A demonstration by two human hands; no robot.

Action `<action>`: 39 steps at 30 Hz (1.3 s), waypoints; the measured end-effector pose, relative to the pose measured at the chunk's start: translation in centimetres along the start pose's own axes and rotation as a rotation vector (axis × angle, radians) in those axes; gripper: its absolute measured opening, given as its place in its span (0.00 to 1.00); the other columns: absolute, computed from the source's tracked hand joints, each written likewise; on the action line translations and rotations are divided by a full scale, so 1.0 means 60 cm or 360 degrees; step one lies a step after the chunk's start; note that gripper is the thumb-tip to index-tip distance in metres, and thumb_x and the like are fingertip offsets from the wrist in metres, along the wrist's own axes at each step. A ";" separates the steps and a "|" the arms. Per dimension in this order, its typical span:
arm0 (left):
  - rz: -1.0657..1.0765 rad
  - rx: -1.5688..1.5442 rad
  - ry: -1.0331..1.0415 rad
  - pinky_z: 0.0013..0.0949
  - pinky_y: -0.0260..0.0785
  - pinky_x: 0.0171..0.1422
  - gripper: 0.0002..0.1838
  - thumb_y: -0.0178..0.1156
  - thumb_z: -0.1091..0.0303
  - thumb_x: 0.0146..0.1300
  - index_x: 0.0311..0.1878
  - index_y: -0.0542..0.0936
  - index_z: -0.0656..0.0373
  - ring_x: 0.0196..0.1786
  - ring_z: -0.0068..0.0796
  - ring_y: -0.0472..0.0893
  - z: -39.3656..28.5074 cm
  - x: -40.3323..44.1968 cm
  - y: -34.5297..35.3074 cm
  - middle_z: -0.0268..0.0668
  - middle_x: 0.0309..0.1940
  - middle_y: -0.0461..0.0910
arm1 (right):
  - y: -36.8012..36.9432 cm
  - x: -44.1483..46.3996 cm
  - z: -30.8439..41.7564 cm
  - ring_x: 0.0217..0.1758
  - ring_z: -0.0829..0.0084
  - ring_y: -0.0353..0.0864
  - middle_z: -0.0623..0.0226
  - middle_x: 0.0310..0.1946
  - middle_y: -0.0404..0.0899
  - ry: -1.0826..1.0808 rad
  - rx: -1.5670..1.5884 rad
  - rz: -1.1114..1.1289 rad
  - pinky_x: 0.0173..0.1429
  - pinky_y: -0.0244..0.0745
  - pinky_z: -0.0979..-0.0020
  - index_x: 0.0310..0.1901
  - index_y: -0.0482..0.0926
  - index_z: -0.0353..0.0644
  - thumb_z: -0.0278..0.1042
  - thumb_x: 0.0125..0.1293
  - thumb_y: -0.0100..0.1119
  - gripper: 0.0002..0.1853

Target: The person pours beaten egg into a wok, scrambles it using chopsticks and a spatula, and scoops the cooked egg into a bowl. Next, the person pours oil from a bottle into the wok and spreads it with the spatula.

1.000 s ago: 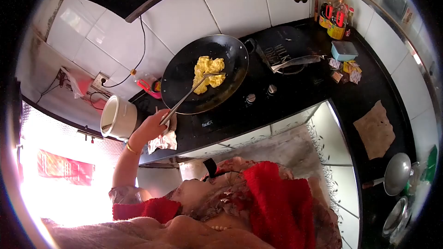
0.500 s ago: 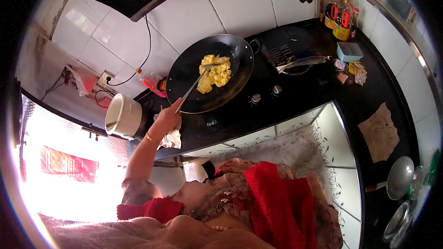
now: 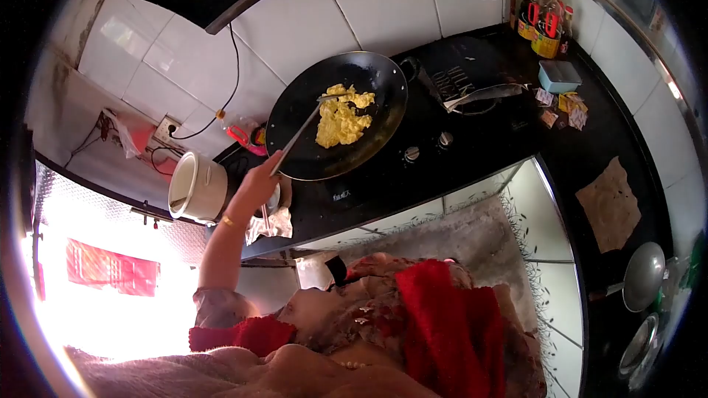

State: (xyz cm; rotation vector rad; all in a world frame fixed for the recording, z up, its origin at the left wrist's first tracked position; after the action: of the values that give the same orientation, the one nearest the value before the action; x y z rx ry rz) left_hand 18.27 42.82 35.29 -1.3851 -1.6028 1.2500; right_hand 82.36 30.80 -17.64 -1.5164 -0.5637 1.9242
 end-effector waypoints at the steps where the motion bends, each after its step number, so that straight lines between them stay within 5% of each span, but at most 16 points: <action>1: -0.0014 0.0030 0.0046 0.47 0.70 0.42 0.30 0.53 0.72 0.56 0.65 0.66 0.49 0.38 0.56 0.79 -0.013 0.000 0.009 0.58 0.32 0.78 | 0.003 0.003 0.004 0.25 0.66 0.81 0.60 0.34 0.79 -0.0008 -0.0047 -0.0005 0.23 0.73 0.67 0.47 0.74 0.41 0.36 0.60 0.53 0.14; 4: -0.0040 0.0012 0.0249 0.47 0.70 0.39 0.30 0.52 0.72 0.56 0.66 0.65 0.49 0.36 0.57 0.78 -0.040 -0.010 0.023 0.57 0.31 0.78 | 0.000 0.003 -0.002 0.25 0.66 0.81 0.60 0.34 0.79 -0.0012 -0.0065 -0.0005 0.23 0.73 0.67 0.47 0.74 0.41 0.36 0.60 0.53 0.14; 7: 0.0208 -0.0227 0.0084 0.47 0.70 0.38 0.31 0.54 0.72 0.55 0.65 0.65 0.51 0.35 0.57 0.78 -0.018 -0.044 -0.030 0.56 0.31 0.78 | 0.000 0.000 -0.006 0.25 0.66 0.81 0.60 0.34 0.79 -0.0005 -0.0045 0.0003 0.23 0.73 0.67 0.47 0.74 0.41 0.36 0.60 0.53 0.14; 10: 0.0043 -0.0025 0.0242 0.46 0.70 0.37 0.31 0.55 0.71 0.55 0.65 0.65 0.50 0.35 0.55 0.78 -0.026 -0.086 -0.085 0.54 0.30 0.78 | 0.003 0.003 -0.002 0.25 0.66 0.81 0.60 0.33 0.79 -0.0010 -0.0077 0.0006 0.23 0.73 0.67 0.47 0.75 0.41 0.36 0.60 0.53 0.14; 13: 0.0069 0.0245 0.0002 0.47 0.70 0.38 0.31 0.55 0.71 0.55 0.65 0.65 0.50 0.35 0.55 0.79 -0.025 -0.081 -0.074 0.54 0.29 0.78 | 0.001 0.004 -0.003 0.25 0.65 0.81 0.60 0.33 0.79 -0.0021 -0.0073 0.0009 0.23 0.73 0.66 0.47 0.75 0.41 0.36 0.60 0.53 0.14; 14: 0.0017 0.0211 0.0226 0.48 0.70 0.38 0.30 0.55 0.70 0.55 0.65 0.66 0.50 0.35 0.55 0.79 0.023 -0.054 -0.031 0.55 0.28 0.78 | 0.005 0.005 -0.001 0.25 0.65 0.81 0.60 0.33 0.79 -0.0028 -0.0082 0.0009 0.23 0.73 0.66 0.46 0.75 0.41 0.36 0.60 0.53 0.14; 17: -0.0010 0.0184 0.0187 0.49 0.70 0.40 0.30 0.55 0.70 0.56 0.65 0.66 0.50 0.36 0.56 0.79 0.017 -0.014 0.002 0.55 0.30 0.78 | 0.006 0.008 -0.001 0.25 0.65 0.81 0.60 0.33 0.79 -0.0031 -0.0105 0.0011 0.23 0.73 0.66 0.46 0.75 0.41 0.36 0.60 0.53 0.14; 22: -0.0072 -0.0160 0.0212 0.37 0.72 0.43 0.29 0.55 0.73 0.56 0.64 0.68 0.51 0.38 0.49 0.81 -0.006 -0.012 -0.040 0.55 0.35 0.79 | 0.002 0.015 0.002 0.25 0.65 0.81 0.60 0.33 0.79 -0.0047 -0.0133 -0.0003 0.23 0.73 0.66 0.46 0.75 0.41 0.36 0.60 0.53 0.14; 25: -0.0101 -0.0213 0.0154 0.40 0.72 0.43 0.27 0.54 0.73 0.56 0.62 0.70 0.53 0.38 0.49 0.81 -0.001 0.001 -0.020 0.55 0.37 0.79 | 0.001 0.012 0.003 0.25 0.65 0.81 0.60 0.33 0.79 -0.0054 -0.0125 0.0003 0.23 0.73 0.66 0.46 0.75 0.41 0.36 0.60 0.53 0.14; 30: -0.0004 0.0379 0.0374 0.46 0.72 0.41 0.25 0.55 0.73 0.54 0.58 0.72 0.56 0.37 0.51 0.80 -0.039 0.001 0.014 0.55 0.35 0.79 | 0.000 0.018 0.004 0.25 0.64 0.81 0.59 0.33 0.79 -0.0066 -0.0146 -0.0023 0.23 0.73 0.66 0.46 0.75 0.41 0.36 0.60 0.53 0.14; 34: 0.0186 0.0008 0.0083 0.37 0.71 0.48 0.29 0.56 0.76 0.54 0.63 0.68 0.58 0.46 0.50 0.79 -0.032 -0.030 -0.048 0.56 0.41 0.78 | 0.001 0.018 0.004 0.25 0.64 0.81 0.59 0.33 0.79 -0.0073 -0.0154 -0.0027 0.23 0.73 0.65 0.46 0.75 0.41 0.36 0.60 0.53 0.14; 37: -0.0130 0.0045 0.0377 0.48 0.70 0.37 0.28 0.55 0.73 0.54 0.61 0.70 0.54 0.35 0.53 0.79 -0.021 -0.024 -0.057 0.55 0.31 0.79 | 0.004 0.021 0.007 0.25 0.64 0.81 0.59 0.33 0.79 -0.0081 -0.0156 -0.0028 0.23 0.73 0.65 0.46 0.75 0.41 0.36 0.60 0.53 0.14; 39: -0.0168 -0.0035 0.0294 0.49 0.70 0.37 0.29 0.55 0.73 0.55 0.63 0.69 0.51 0.34 0.56 0.78 -0.011 -0.002 -0.031 0.56 0.29 0.78 | 0.007 0.024 0.007 0.25 0.64 0.81 0.59 0.33 0.79 -0.0087 -0.0164 -0.0025 0.23 0.73 0.65 0.46 0.75 0.41 0.36 0.60 0.53 0.14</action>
State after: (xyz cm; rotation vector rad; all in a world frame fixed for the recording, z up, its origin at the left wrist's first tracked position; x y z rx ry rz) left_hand 18.26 42.91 37.24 -1.3683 -1.5446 1.0154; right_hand 81.64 31.53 -18.82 -1.5214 -0.7067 1.9559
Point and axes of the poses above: each hand's wrist, its own x-axis towards the middle knuckle, its own y-axis out of the palm, z = x × y, the point moved 7 cm from there along x, towards the middle knuckle
